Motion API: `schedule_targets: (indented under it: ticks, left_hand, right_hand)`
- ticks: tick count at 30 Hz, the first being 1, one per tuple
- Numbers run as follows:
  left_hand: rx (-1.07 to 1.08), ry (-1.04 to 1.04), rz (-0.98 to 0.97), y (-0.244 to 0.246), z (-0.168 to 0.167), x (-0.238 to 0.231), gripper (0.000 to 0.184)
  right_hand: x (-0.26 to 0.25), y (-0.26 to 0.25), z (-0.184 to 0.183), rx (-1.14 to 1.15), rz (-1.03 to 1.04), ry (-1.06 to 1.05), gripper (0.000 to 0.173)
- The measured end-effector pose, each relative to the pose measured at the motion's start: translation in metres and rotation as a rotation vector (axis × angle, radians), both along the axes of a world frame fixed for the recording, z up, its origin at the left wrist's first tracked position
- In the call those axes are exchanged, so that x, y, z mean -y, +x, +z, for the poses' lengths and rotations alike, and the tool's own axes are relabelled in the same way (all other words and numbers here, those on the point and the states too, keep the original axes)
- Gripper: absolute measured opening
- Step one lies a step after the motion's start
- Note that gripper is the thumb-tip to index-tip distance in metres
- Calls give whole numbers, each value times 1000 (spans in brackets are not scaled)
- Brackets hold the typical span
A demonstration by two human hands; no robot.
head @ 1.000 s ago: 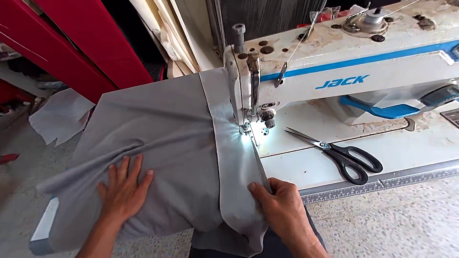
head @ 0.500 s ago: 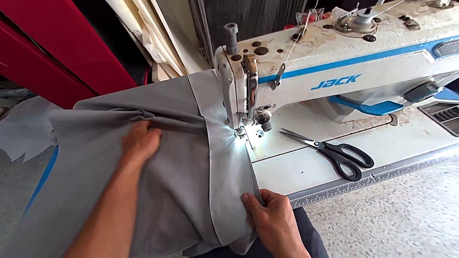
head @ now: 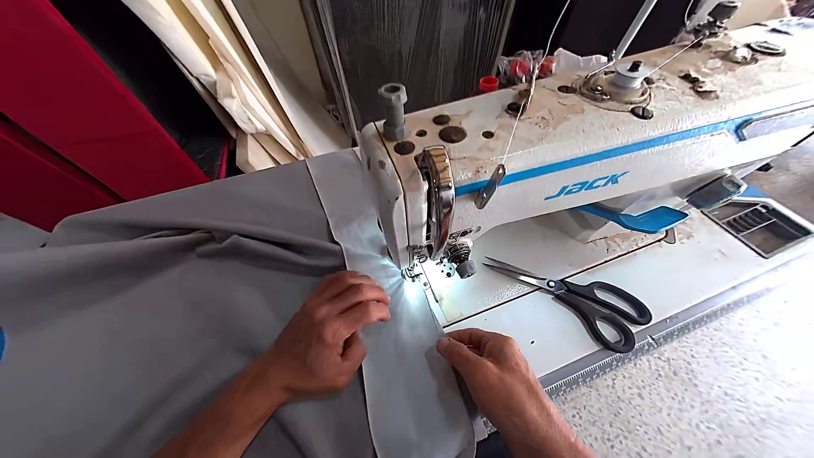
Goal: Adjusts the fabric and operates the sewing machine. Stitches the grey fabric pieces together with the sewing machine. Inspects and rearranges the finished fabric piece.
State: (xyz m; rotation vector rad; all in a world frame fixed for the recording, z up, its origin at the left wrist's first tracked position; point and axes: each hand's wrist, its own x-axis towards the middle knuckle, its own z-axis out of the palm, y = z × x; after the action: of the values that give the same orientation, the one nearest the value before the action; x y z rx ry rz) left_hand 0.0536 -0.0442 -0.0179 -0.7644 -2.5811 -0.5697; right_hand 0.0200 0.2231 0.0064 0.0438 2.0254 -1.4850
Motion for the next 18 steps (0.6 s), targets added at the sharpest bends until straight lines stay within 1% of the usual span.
schedule_targets:
  ticks: [2, 4, 7, 10, 12, 15, 18]
  left_hand:
    - [160, -53, -3, 3, -2, 13, 31]
    - [238, -13, -20, 3, -6, 21, 28]
    - [203, 54, -36, 0, -10, 23, 21]
    - [201, 40, -30, -3, -10, 22, 28]
    - [234, 52, -22, -2, -9, 24, 31]
    - [292, 112, -17, -1, -3, 29, 29]
    - [314, 89, -7, 1, 0, 29, 26]
  right_hand:
    - [5, -6, 2, 23, -9, 3, 22]
    - [10, -9, 2, 27, -21, 6, 22]
    - [19, -11, 2, 17, -30, 21, 19]
    - [22, -11, 3, 23, -25, 47, 17]
    - [22, -10, 2, 23, -26, 49, 19]
    - [23, -11, 4, 31, -37, 58, 22]
    - [24, -14, 4, 32, -35, 73, 21]
